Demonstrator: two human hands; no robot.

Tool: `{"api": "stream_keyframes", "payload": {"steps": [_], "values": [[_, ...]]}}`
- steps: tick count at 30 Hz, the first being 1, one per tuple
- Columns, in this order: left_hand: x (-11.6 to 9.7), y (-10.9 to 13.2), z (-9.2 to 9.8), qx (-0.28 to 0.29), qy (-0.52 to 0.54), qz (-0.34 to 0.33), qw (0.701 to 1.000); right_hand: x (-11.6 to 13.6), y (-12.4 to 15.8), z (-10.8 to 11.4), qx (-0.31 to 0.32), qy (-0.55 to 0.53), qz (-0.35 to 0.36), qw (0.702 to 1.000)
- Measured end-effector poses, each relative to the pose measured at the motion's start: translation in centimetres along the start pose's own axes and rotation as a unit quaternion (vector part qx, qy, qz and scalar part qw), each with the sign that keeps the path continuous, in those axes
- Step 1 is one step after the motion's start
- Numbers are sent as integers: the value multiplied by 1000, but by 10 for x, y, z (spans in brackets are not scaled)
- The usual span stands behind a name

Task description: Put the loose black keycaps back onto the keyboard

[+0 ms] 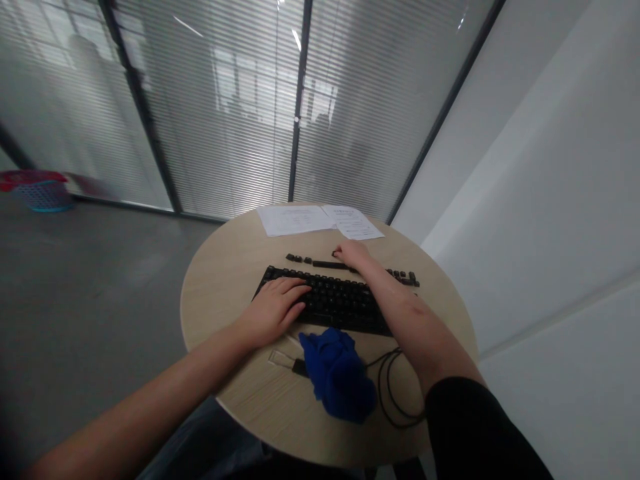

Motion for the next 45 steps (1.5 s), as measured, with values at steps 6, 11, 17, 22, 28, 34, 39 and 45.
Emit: {"api": "stream_keyframes", "payload": {"steps": [6,11,17,22,28,34,39,45], "values": [[1,0,-2,3,-12,-12,1000,-2,61,28,-71,-88,64,992],[0,-4,-3,-8,5,-20,1000,18,142,23,-78,-138,147,976],[-4,-3,-2,-1,-6,-23,1000,39,169,6,-69,-70,158,982],[-4,-4,-1,-6,-2,-18,1000,40,169,3,-74,-22,178,981],[-5,-5,-2,3,-1,-26,1000,41,172,1,-77,-2,190,979],[-8,-5,-1,2,4,-30,1000,46,173,1,-79,14,183,980],[-6,-5,-1,-14,17,-41,999,53,178,3,-81,43,182,979],[-3,-4,-1,-25,32,-42,998,57,179,3,-77,55,181,979]]}}
Point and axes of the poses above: each hand's wrist, its own y-axis away from the middle knuckle, its own z-axis out of the back of the hand, x = y × z, the point moved 2 cm from there along -y, towards the middle knuckle, and after that the axes turned 4 degrees about y, right-handed, at the moved point
